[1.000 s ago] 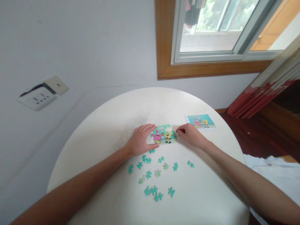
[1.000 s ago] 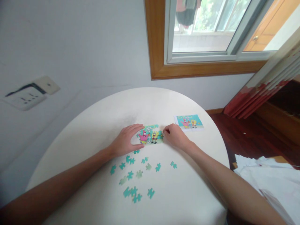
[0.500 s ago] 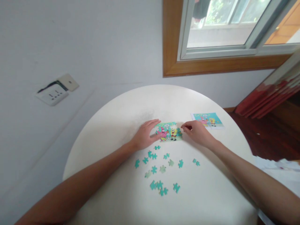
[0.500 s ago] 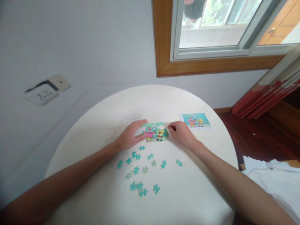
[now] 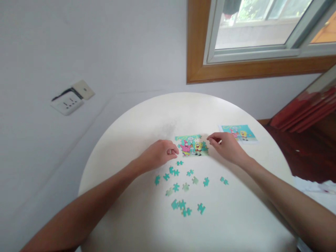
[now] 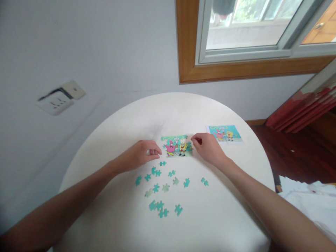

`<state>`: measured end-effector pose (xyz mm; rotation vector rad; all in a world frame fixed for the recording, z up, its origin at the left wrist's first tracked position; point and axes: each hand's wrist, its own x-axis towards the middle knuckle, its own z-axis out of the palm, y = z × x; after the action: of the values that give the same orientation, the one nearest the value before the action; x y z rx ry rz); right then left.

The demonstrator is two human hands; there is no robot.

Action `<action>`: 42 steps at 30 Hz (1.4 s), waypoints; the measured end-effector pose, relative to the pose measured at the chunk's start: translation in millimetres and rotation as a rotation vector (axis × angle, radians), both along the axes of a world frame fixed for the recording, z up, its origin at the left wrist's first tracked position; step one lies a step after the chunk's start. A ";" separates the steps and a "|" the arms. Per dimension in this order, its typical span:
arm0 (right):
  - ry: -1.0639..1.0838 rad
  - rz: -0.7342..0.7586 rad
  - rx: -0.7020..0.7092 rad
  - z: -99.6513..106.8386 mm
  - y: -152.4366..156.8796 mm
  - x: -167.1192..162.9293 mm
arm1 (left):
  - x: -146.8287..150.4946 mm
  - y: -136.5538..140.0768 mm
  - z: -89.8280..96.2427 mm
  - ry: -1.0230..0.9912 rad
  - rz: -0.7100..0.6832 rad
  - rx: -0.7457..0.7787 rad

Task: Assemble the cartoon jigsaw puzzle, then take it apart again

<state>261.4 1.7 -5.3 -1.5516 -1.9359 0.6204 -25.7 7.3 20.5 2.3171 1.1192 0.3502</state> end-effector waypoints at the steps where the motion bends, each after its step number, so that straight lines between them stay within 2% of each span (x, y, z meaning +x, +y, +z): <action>1: 0.000 0.001 -0.001 0.4 -0.6 -0.3 | 0.2 -1.0 0.1 0.015 -0.005 -0.026; 6: -0.009 0.017 -0.001 1.9 -3.2 -3.1 | 2.7 -2.8 -3.8 0.065 -0.045 -0.078; 10: -0.009 0.024 -0.006 1.1 -4.2 -4.7 | 5.5 -4.6 -8.3 0.053 -0.103 -0.047; 24: -0.002 0.045 -0.013 -1.9 -4.6 -7.0 | 9.2 -14.4 -13.5 0.093 -0.121 0.020; 28: 0.005 0.049 -0.015 -2.4 -4.7 -7.0 | 8.5 -15.0 -14.7 0.043 -0.126 -0.069; 35: -0.004 0.045 -0.018 -4.0 -1.8 -6.3 | 8.5 2.3 -18.8 -0.223 0.101 -0.228; 42: 0.011 0.053 -0.009 -3.6 -1.4 -5.0 | 4.9 14.0 -18.7 -0.272 0.284 -0.356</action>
<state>256.4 0.3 -9.0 -1.5031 -1.9739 0.6597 -20.8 21.4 1.7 1.7478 1.2567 0.5092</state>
